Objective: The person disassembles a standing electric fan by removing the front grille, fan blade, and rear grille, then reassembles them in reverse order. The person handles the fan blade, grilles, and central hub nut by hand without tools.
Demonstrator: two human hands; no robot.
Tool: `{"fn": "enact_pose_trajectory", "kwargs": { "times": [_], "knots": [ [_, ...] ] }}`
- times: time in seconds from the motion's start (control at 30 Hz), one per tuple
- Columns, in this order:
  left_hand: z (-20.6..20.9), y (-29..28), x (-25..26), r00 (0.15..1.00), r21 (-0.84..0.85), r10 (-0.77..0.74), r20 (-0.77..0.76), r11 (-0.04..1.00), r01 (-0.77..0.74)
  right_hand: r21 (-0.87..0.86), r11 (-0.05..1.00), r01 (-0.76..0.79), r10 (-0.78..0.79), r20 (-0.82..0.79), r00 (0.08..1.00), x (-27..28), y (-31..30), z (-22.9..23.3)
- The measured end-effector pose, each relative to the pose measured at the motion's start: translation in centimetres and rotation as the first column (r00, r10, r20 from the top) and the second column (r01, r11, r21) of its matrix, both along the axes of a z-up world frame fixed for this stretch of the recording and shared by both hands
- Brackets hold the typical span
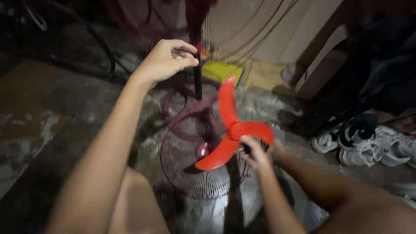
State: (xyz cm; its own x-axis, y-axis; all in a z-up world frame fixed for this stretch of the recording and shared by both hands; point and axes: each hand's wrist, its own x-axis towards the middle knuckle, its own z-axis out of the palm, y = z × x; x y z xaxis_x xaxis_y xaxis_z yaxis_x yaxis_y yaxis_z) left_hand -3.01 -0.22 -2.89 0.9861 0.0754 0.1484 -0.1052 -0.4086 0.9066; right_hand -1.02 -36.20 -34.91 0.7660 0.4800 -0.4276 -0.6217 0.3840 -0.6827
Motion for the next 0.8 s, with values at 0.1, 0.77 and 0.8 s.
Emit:
{"fn": "enact_pose_trajectory", "kwargs": {
  "times": [0.1,0.77,0.8],
  "knots": [
    [-3.7,-0.8,-2.2,0.993,0.217,-0.105,-0.059,0.969,0.116,-0.215,0.977,-0.012,0.003,-0.042,0.999,-4.7,3.0,-8.4],
    [-3.6,1.1,-8.6,0.989,0.798,-0.021,-0.146,0.589,0.13,-0.703,0.709,-0.057,0.085,0.005,0.996,-3.8,5.4,-25.8],
    [-3.5,1.2,-8.4,0.991,0.805,-0.01,-0.131,0.583,0.112,-0.842,0.54,-0.007,0.218,0.132,0.967,-3.5,5.4,-25.7]
  ]
}}
